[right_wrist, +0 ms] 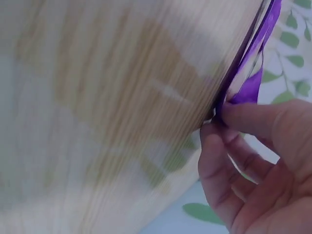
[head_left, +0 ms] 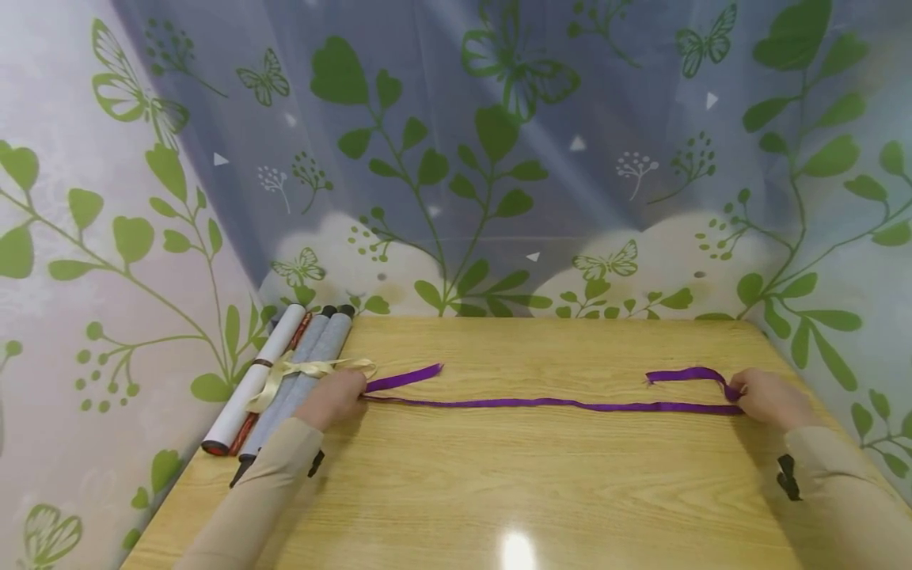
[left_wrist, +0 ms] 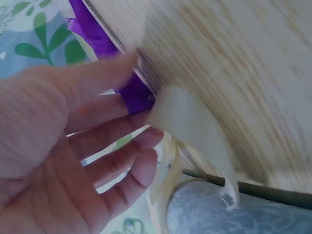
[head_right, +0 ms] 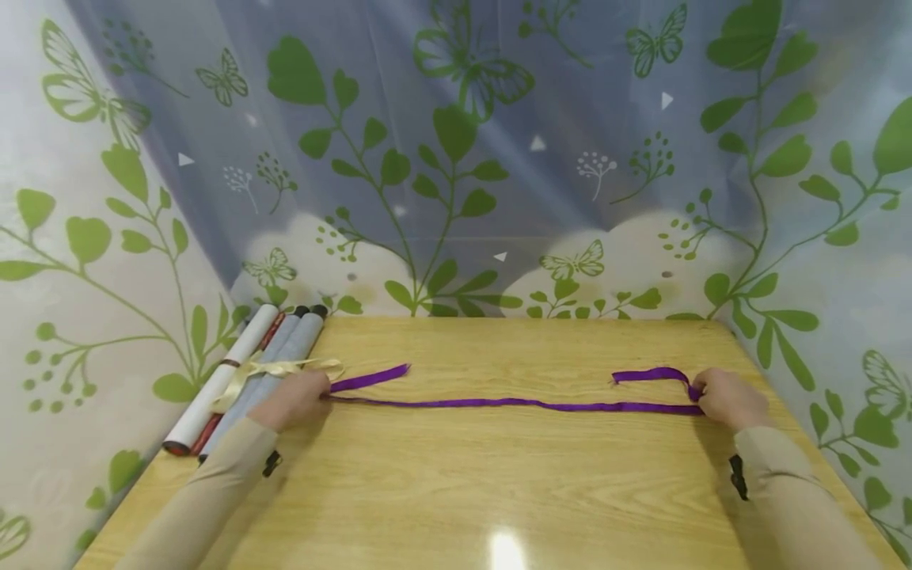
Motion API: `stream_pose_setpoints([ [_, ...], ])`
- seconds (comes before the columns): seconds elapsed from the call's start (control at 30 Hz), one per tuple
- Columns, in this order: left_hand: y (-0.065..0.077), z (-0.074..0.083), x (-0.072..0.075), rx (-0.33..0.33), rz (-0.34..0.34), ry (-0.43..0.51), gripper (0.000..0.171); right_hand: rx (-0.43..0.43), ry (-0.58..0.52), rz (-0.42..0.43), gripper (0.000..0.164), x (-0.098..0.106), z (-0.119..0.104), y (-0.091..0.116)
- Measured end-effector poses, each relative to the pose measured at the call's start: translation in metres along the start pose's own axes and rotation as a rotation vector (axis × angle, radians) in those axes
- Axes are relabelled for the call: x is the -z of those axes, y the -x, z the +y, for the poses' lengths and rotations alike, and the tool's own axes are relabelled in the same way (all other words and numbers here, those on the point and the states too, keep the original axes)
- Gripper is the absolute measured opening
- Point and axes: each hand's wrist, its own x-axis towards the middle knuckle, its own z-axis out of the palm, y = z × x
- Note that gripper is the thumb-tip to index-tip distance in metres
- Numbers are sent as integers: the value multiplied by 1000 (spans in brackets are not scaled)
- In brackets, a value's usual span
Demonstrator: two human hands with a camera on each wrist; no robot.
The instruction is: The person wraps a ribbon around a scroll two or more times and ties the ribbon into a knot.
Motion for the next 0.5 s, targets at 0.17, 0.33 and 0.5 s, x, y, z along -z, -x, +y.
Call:
stream_pose_setpoints([
  [0.17,0,-7,-2,-32,47,-34,20,76,-4,31,9,1,11,5],
  [0.33,-2,-13,-2,-47,50,-34,26,122,-11,39,8,4,18,9],
  [0.5,0,-15,-1,-45,32,-35,32,85,-30,13,7,6,23,10],
])
